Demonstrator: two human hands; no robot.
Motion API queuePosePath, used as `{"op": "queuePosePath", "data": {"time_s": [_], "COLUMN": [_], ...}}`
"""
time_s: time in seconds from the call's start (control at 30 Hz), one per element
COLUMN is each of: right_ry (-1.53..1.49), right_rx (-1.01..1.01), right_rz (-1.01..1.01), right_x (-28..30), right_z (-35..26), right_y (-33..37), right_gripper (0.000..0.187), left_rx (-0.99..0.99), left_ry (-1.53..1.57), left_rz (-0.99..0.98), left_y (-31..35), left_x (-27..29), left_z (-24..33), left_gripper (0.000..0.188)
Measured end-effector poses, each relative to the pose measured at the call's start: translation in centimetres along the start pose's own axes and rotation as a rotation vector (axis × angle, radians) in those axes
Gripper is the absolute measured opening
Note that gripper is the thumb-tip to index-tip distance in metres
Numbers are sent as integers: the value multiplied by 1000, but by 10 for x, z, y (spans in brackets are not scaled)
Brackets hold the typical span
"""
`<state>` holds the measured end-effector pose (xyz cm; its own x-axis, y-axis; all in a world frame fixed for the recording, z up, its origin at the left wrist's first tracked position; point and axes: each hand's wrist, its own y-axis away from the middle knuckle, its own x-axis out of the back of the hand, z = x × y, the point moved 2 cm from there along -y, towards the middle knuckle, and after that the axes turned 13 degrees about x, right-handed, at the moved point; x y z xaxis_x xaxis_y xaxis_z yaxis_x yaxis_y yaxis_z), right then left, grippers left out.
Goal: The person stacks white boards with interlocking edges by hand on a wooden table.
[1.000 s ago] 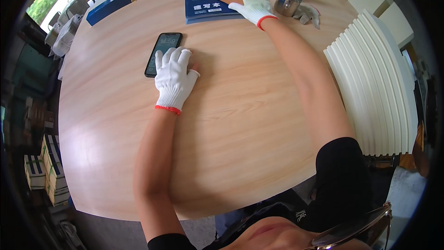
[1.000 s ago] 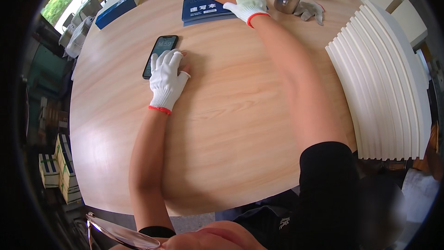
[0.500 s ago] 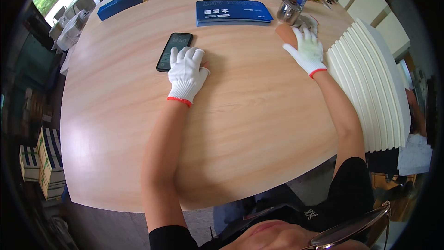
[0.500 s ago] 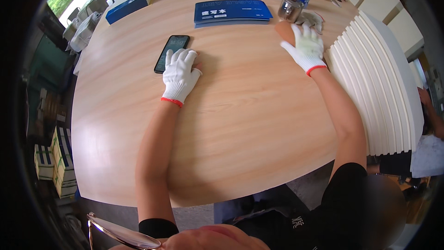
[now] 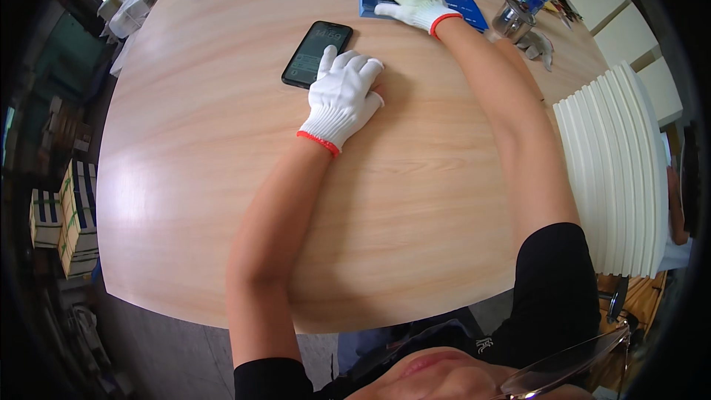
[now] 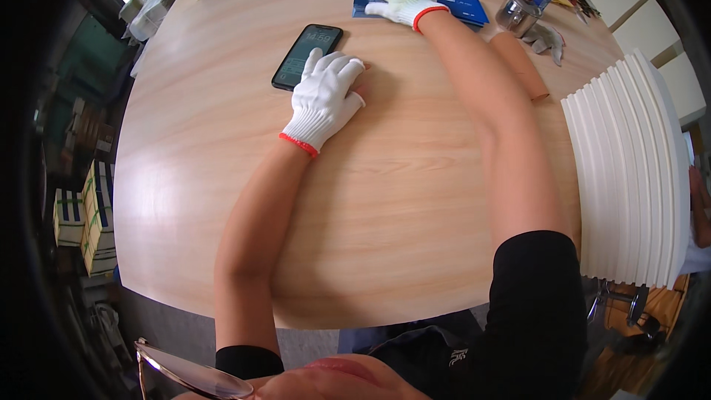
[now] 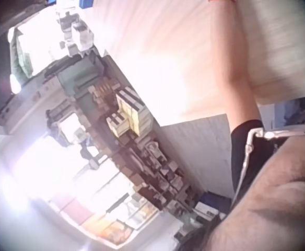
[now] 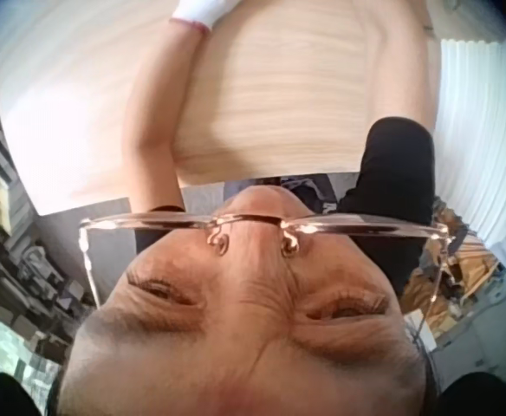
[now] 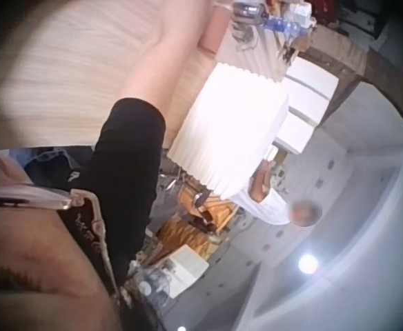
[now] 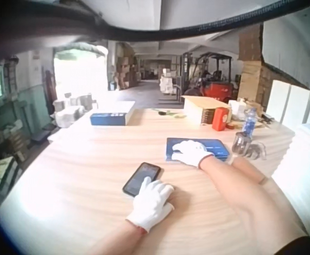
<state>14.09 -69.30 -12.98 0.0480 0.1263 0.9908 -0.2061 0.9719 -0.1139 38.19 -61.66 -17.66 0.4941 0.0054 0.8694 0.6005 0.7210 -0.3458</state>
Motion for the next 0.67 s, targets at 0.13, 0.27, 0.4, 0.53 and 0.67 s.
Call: {"op": "queuePosePath", "data": {"time_s": [0.13,0.27,0.4,0.53,0.67], "right_ry": [54,34,-3,64,-61], "right_rx": [53,43,31,45,-244], "right_rz": [32,4,15,69,-32], "right_x": [1,2,0,-3,2], "right_z": [3,2,13,11,1], "right_y": [-1,-8,-13,-11,-19], "right_gripper": [53,49,43,43,57], "left_rx": [-3,-30,-24,-5,34], "left_ry": [29,85,93,81,24], "left_rz": [36,76,76,46,-29], "left_y": [0,1,2,2,2], "left_x": [-3,-5,-5,-4,3], "left_z": [-2,-3,-2,-2,1], "left_gripper": [43,40,41,42,49]}}
